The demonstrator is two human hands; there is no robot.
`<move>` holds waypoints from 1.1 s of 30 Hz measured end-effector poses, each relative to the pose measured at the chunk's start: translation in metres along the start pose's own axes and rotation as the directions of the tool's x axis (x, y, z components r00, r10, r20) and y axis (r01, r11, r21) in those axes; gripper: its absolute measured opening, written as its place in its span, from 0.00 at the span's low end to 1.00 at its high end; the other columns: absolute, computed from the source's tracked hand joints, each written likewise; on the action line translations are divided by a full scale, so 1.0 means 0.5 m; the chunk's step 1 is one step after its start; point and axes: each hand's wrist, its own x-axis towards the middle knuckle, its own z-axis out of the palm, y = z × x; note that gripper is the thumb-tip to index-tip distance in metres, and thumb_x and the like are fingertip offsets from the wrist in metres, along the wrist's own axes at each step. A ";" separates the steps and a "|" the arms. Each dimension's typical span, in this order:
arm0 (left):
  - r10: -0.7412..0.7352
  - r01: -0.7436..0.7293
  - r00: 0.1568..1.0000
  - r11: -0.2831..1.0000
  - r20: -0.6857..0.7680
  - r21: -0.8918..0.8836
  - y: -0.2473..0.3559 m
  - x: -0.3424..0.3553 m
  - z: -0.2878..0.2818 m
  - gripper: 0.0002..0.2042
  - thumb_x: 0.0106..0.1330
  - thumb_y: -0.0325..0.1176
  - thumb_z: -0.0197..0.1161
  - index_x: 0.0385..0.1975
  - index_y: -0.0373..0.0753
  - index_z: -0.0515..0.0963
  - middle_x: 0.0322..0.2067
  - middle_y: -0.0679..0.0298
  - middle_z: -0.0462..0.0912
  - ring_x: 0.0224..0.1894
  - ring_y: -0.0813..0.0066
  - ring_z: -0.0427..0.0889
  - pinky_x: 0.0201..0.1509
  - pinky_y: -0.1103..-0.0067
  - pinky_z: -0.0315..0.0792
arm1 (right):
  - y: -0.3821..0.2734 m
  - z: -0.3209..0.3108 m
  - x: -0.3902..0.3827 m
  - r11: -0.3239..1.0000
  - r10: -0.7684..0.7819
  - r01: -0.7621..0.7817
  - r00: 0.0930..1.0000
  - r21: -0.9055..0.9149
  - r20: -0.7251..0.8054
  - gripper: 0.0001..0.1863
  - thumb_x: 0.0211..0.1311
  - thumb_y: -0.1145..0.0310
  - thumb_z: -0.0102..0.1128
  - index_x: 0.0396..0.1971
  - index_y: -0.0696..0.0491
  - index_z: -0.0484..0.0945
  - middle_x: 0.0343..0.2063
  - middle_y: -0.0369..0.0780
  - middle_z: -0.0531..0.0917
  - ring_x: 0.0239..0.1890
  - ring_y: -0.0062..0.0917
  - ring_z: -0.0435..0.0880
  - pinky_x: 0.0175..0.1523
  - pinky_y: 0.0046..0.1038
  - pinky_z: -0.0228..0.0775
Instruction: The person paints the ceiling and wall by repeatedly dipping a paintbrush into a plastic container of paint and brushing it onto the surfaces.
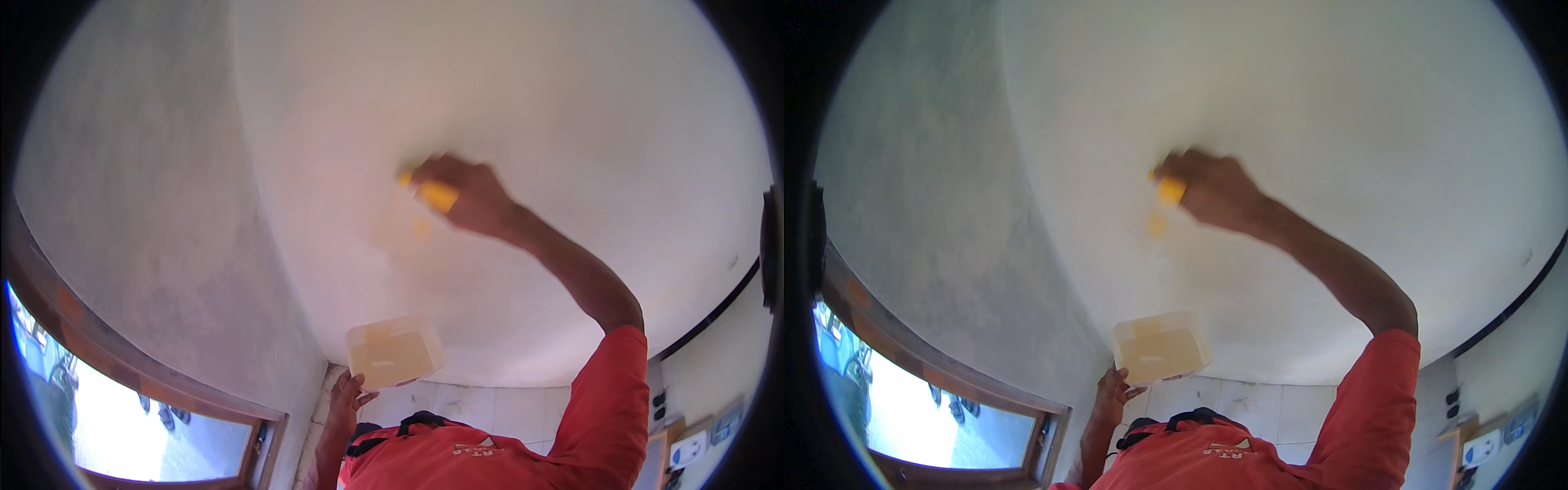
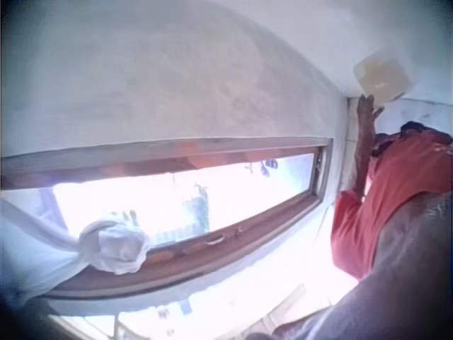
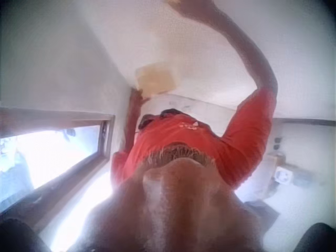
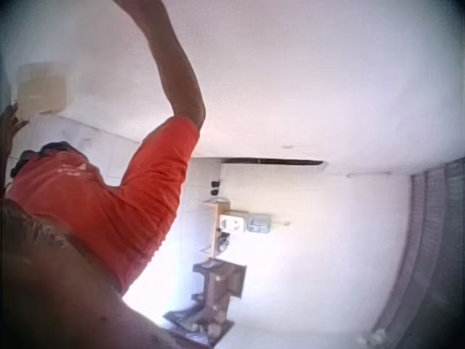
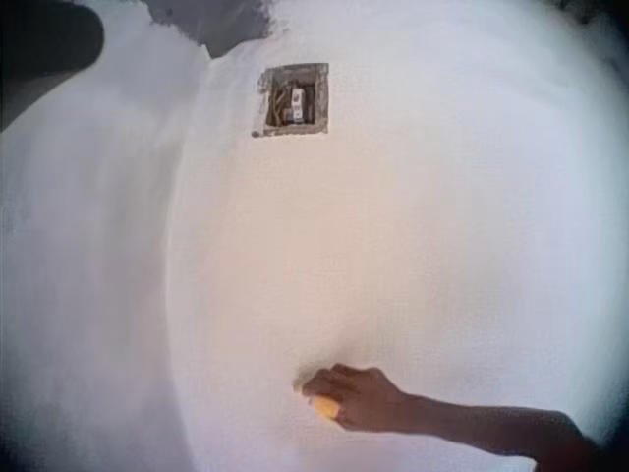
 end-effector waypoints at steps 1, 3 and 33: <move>-0.022 0.021 0.999 1.000 -0.028 -0.012 0.007 -0.002 0.000 0.28 0.65 0.47 0.60 0.60 0.35 0.67 0.52 0.59 0.78 0.52 0.70 0.79 0.56 0.67 0.75 | 0.019 -0.031 0.021 0.996 0.081 -0.068 0.958 0.057 -0.274 0.14 0.53 0.77 0.67 0.40 0.50 0.81 0.43 0.35 0.84 0.45 0.29 0.85 0.48 0.30 0.79; -0.001 0.001 0.999 1.000 -0.035 -0.005 0.011 -0.010 0.003 0.30 0.66 0.47 0.60 0.61 0.33 0.65 0.52 0.58 0.77 0.53 0.69 0.78 0.56 0.67 0.74 | 0.090 -0.123 0.073 0.972 0.171 -0.223 0.881 -0.070 -0.442 0.12 0.59 0.78 0.64 0.42 0.50 0.81 0.39 0.36 0.85 0.40 0.27 0.85 0.44 0.27 0.78; -0.023 0.017 0.998 0.995 -0.057 -0.098 0.030 -0.011 -0.094 0.30 0.64 0.44 0.62 0.61 0.32 0.65 0.48 0.60 0.77 0.51 0.73 0.77 0.55 0.68 0.75 | -0.098 0.170 0.189 0.958 -0.213 0.180 0.968 -0.222 -0.134 0.10 0.52 0.73 0.62 0.37 0.49 0.77 0.35 0.35 0.79 0.36 0.27 0.80 0.27 0.26 0.75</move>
